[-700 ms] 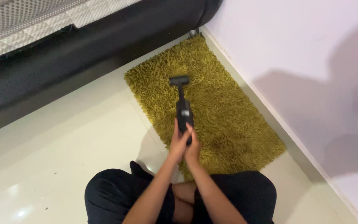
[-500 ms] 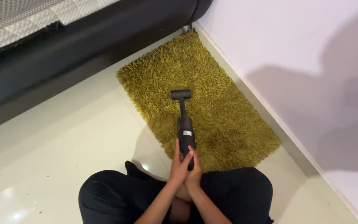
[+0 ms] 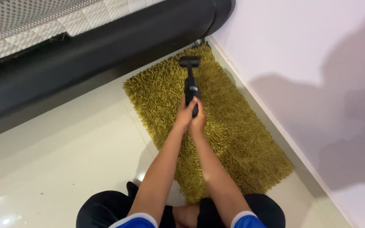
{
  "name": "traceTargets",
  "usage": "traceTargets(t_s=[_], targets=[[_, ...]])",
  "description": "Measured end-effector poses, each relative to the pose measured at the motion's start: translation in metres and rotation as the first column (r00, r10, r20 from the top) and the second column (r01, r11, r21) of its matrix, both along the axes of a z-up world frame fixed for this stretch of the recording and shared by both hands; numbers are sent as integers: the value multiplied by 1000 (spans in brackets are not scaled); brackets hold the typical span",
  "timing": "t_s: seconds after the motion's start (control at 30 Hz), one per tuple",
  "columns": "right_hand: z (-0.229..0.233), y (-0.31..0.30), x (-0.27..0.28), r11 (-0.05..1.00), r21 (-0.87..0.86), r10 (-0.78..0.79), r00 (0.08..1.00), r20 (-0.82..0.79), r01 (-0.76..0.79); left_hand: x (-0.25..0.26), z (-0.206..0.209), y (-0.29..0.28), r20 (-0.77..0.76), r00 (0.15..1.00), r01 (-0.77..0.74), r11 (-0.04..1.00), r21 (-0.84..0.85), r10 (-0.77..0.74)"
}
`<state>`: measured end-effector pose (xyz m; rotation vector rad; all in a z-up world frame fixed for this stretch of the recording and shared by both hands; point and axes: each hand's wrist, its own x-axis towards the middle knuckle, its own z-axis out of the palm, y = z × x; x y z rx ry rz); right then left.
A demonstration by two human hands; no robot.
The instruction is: The person uses a handheld vacuum cleaner to clean a green shaggy rug and the floor space at the base of a bed.
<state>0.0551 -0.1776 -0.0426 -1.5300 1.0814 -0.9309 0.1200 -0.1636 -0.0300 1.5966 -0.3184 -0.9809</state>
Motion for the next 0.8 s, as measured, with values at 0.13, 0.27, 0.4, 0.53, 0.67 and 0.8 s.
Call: traceTargets(t_s=[0.13,0.27,0.4,0.53,0.67,0.8], targets=[[12,-4,-7,997,-55,39,993,-110,-45,-6,19,1,-62,998,-6,986,-165,-4],[7,44,-51,999,-47,11,997,82,-7,-55,31,53,-68,997,13,952,-305,-36],[9,137,-132,1000,-2,-7,995,95,7,-131,34,144,-180,983,11,992,-126,-34],[18,203,-178,994,-87,-62,998,-18,60,-172,39,206,-197,974,104,994,-38,-110],[11,203,-168,995,31,-93,995,46,91,-160,40,194,-196,971,146,989,39,-135],[-12,134,-113,989,90,-123,988,98,114,-112,24,128,-55,985,168,982,91,-163]])
